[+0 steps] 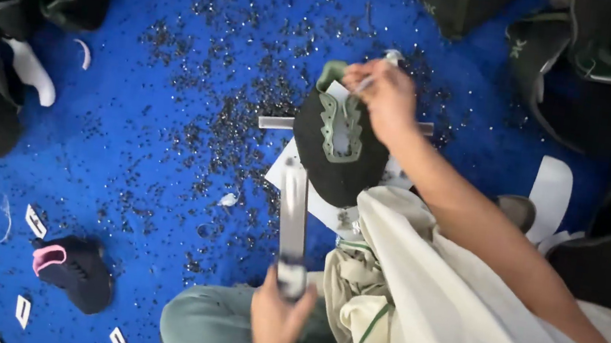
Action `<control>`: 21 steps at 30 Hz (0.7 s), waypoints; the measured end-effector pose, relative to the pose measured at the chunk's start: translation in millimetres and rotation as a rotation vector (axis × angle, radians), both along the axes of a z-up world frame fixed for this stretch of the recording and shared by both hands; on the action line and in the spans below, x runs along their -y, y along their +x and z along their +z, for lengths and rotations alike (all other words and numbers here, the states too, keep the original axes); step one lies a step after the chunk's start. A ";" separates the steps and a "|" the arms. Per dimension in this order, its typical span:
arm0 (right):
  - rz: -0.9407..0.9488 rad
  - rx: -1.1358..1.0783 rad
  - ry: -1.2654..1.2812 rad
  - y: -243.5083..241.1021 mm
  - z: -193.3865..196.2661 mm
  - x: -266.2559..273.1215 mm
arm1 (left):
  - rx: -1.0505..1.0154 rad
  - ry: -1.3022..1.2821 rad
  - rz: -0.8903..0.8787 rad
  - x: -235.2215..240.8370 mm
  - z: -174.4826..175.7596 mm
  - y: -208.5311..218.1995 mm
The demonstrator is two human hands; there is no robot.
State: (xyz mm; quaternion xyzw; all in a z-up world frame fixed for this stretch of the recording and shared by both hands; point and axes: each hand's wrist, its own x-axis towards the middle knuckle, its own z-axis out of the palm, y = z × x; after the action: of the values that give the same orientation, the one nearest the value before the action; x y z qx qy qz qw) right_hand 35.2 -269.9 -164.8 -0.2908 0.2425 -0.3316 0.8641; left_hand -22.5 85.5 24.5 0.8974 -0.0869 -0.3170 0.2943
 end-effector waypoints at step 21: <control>-0.264 -1.131 -1.533 -27.8 95.2 165.2 | -0.304 -2.002 0.182 250.2 61.5 275.3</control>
State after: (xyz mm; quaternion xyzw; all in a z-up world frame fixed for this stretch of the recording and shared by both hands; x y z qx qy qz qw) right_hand 7.4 -435.1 -69.6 -0.8639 0.3715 -0.3054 0.1500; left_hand 252.8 -164.6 86.0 0.1925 -0.2055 -0.1857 0.9414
